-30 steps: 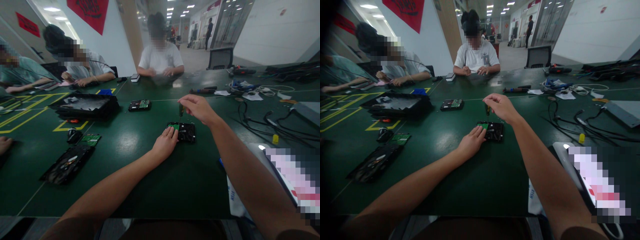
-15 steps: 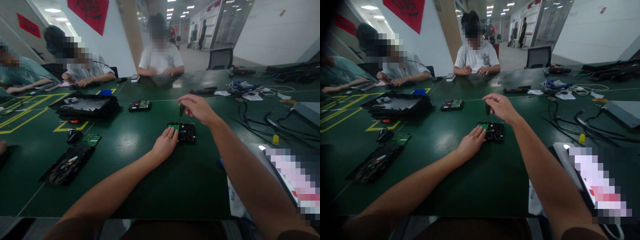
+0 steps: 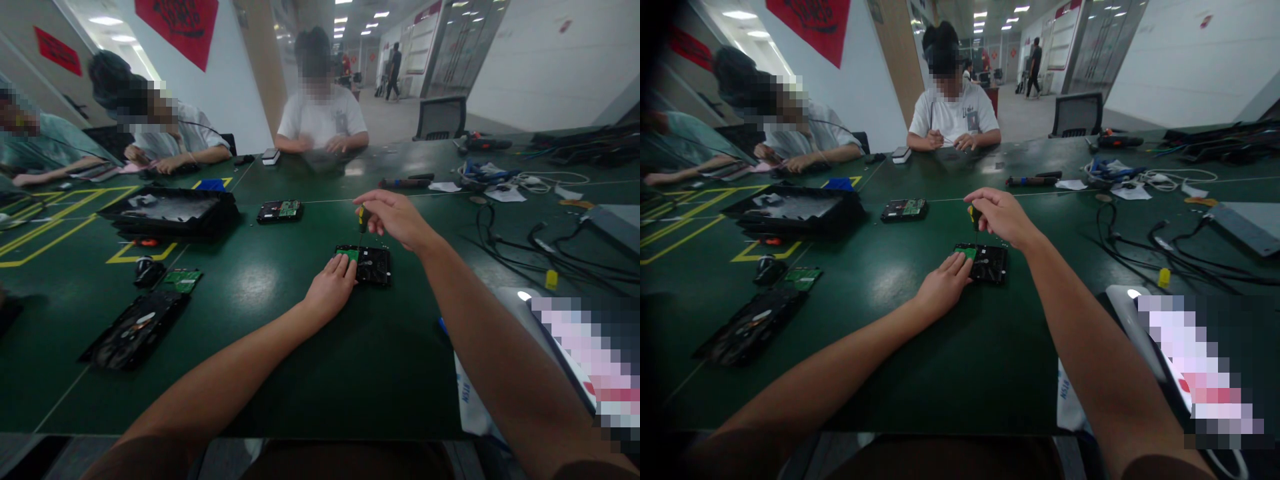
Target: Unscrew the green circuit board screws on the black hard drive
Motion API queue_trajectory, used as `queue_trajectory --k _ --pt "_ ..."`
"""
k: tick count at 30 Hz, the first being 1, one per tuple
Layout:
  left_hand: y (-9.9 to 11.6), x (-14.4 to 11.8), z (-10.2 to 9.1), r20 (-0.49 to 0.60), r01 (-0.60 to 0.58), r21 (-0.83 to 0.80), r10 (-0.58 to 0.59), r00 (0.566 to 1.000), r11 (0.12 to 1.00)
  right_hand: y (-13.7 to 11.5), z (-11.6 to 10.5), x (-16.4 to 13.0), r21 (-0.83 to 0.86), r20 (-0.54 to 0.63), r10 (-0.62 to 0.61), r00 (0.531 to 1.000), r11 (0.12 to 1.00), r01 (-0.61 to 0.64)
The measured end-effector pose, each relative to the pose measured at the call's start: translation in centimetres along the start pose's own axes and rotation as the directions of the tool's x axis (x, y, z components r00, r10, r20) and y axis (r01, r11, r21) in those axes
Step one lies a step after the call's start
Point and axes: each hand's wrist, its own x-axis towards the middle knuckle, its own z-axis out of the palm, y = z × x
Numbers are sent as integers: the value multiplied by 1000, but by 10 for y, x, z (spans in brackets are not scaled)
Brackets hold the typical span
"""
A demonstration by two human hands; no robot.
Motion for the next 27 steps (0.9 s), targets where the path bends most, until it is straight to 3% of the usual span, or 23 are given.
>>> queue_trajectory --k 6,13,17,23,27 --pt "0 0 0 8 3 -18 -3 1000 1000 1 -2 -1 -115 -93 -19 996 993 8" --pt "0 0 1 4 9 -23 -9 1000 1000 0 -1 0 -41 21 -23 1000 999 24" --pt "0 0 2 -6 0 -15 0 1000 1000 1 0 1 -16 -2 6 1000 1000 -6" --pt "0 0 1 2 5 -18 -5 1000 1000 5 -3 1 -121 -58 -23 998 993 16" --pt "0 -1 1 -4 1 -17 -1 1000 1000 5 -2 2 -68 -22 -3 1000 998 1"
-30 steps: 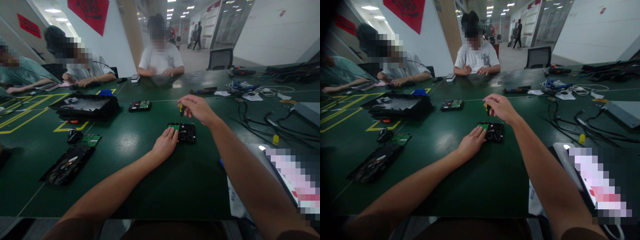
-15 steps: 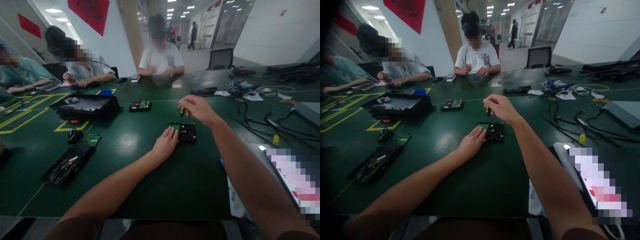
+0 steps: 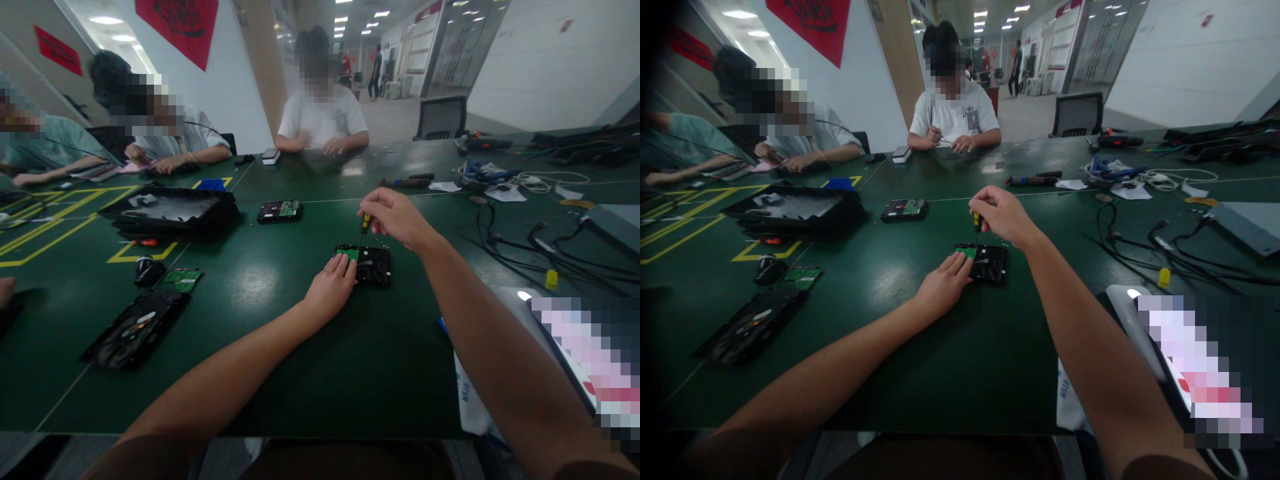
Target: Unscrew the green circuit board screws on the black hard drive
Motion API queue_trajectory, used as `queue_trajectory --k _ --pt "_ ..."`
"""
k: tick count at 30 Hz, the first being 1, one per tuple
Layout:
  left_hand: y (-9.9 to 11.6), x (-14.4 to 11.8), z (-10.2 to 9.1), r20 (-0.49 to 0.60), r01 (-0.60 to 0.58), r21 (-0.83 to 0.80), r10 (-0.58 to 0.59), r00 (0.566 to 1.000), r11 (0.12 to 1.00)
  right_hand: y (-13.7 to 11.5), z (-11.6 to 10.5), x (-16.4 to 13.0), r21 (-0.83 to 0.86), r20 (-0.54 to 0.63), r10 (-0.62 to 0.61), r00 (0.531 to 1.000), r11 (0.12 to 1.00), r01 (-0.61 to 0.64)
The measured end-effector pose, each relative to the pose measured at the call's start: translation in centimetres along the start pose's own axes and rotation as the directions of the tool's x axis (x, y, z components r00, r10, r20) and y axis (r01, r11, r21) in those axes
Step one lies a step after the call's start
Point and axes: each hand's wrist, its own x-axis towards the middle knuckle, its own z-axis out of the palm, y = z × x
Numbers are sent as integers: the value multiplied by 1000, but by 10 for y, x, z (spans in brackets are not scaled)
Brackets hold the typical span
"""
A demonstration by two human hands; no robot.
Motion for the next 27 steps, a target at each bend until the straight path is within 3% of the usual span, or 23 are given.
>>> queue_trajectory --k 7,14,22,27 --pt "0 0 0 5 5 -11 -5 1000 1000 -4 2 0 43 44 -2 999 999 0" --pt "0 0 -1 3 -3 6 3 1000 1000 -1 -2 -1 -59 -39 -15 999 998 13" --pt "0 0 0 -8 1 -9 -1 1000 1000 -3 1 0 70 24 11 1000 997 -12" --pt "0 0 0 2 7 -5 -7 1000 1000 -1 -2 0 -23 -24 -38 999 999 38"
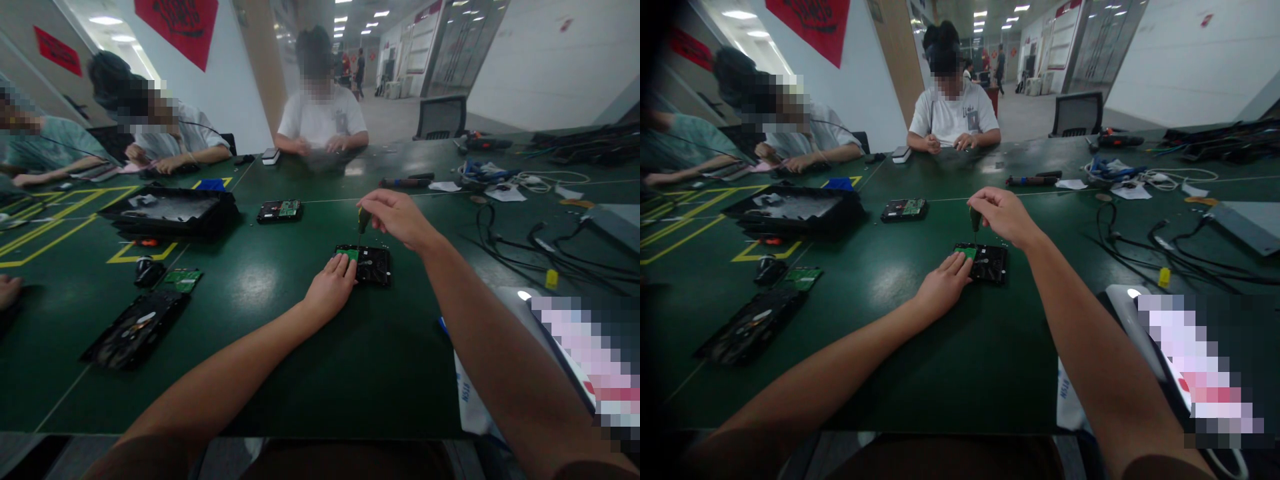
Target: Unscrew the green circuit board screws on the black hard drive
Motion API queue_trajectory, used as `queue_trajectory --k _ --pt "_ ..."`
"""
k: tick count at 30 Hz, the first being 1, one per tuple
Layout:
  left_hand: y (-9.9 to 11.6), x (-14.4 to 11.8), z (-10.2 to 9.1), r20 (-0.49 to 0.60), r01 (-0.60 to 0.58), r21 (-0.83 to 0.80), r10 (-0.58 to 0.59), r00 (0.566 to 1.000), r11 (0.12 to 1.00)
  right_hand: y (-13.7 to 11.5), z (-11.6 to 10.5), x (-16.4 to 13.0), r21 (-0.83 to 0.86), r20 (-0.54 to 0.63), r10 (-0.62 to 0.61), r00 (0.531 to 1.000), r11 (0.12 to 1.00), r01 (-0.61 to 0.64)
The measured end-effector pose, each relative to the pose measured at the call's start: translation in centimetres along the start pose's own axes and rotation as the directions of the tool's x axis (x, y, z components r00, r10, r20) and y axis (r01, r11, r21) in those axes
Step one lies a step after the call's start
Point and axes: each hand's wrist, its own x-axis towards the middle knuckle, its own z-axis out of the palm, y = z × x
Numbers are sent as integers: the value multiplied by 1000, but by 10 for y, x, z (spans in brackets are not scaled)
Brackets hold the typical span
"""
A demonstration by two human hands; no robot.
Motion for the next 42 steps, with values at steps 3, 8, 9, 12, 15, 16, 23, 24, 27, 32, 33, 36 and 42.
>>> queue_trajectory --k 3,8,9,12,15,16,23,24,27,32,33,36,42 --pt "0 0 0 5 4 -3 -4 1000 1000 -1 -1 0 -27 -28 18 999 999 -18" --pt "0 0 0 6 -11 11 11 1000 1000 -6 0 -3 33 31 21 999 999 -22" --pt "0 0 -1 4 -9 13 9 1000 1000 -7 0 -3 42 47 12 999 999 -14" --pt "0 0 -1 -1 0 12 0 1000 1000 -6 0 -2 51 62 2 998 999 -5" --pt "0 0 -1 -4 -6 9 7 1000 1000 -4 0 0 92 64 41 997 995 -47" --pt "0 0 -1 -5 -11 10 11 1000 1000 -4 0 0 100 61 52 997 993 -58" --pt "-1 0 3 -8 -5 16 5 1000 1000 -6 0 -2 -16 -9 19 1000 1000 -19" --pt "-1 0 3 -8 -5 19 5 1000 1000 -6 0 -2 -15 -14 19 1000 1000 -19" --pt "0 0 3 -4 -5 25 5 1000 1000 -6 0 -2 19 -6 18 1000 1000 -18" --pt "0 1 2 7 2 16 -2 1000 1000 -4 1 -1 41 26 14 1000 999 -15" --pt "0 1 2 6 2 13 -2 1000 1000 -3 1 -1 33 32 13 999 999 -14" --pt "0 1 2 4 -5 9 5 1000 1000 -1 1 1 51 41 31 999 998 -33" --pt "-1 1 2 -2 -13 6 13 1000 1000 -1 2 0 -5 8 25 1000 1000 -25"
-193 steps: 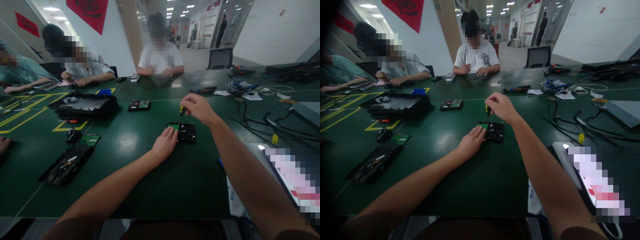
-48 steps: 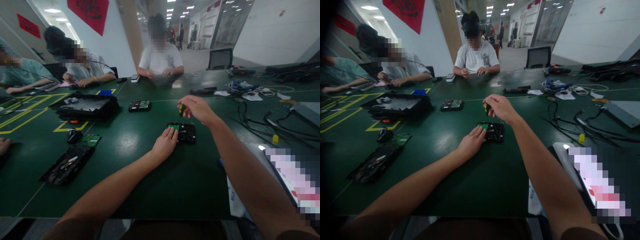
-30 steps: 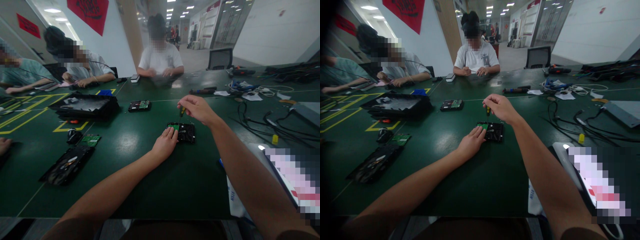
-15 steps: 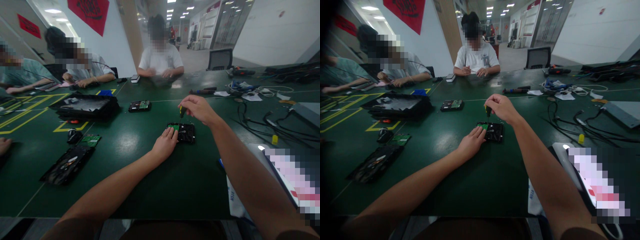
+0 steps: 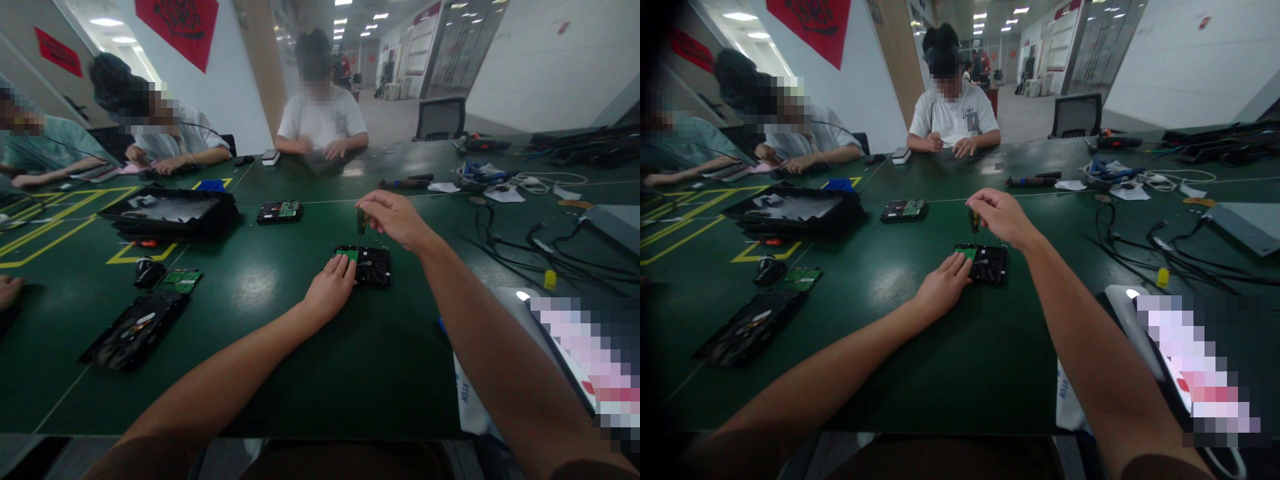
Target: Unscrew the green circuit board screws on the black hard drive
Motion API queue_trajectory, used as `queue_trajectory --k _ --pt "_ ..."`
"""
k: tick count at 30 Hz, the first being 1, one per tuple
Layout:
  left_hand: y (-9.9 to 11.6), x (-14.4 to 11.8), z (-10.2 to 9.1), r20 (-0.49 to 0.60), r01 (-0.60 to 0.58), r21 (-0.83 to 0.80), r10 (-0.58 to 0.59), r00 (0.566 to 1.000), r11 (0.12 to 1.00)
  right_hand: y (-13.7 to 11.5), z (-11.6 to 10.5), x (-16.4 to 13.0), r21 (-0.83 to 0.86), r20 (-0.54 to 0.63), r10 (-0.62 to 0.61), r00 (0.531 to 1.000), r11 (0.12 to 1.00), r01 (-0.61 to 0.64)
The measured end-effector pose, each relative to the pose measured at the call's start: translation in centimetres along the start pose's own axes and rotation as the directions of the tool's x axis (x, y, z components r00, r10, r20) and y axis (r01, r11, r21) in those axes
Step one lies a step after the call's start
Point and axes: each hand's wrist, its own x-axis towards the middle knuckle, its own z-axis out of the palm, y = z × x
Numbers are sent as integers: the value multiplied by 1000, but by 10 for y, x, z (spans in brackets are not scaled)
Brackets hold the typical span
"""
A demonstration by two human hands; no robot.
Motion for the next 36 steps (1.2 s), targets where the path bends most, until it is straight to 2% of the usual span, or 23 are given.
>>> queue_trajectory --k 4,7,15,21,25,31,36 --pt "0 0 1 -1 1 4 -1 1000 1000 1 1 -1 -10 -33 19 999 1000 -20" --pt "1 0 0 4 4 6 -4 1000 1000 2 0 0 69 -5 18 1000 997 -18" --pt "1 0 -3 17 8 -2 -8 1000 1000 1 0 0 100 53 9 999 995 -14" --pt "1 0 -2 10 12 0 -12 1000 1000 4 -2 0 -15 1 -38 999 999 38" --pt "1 -1 -2 15 6 -6 -6 1000 1000 3 -1 0 27 1 -11 1000 1000 11" --pt "1 0 -1 1 6 -3 -6 1000 1000 -3 0 -1 97 61 30 998 995 -36" --pt "1 0 -2 15 7 3 -7 1000 1000 0 -2 -1 -5 18 -16 1000 1000 16"
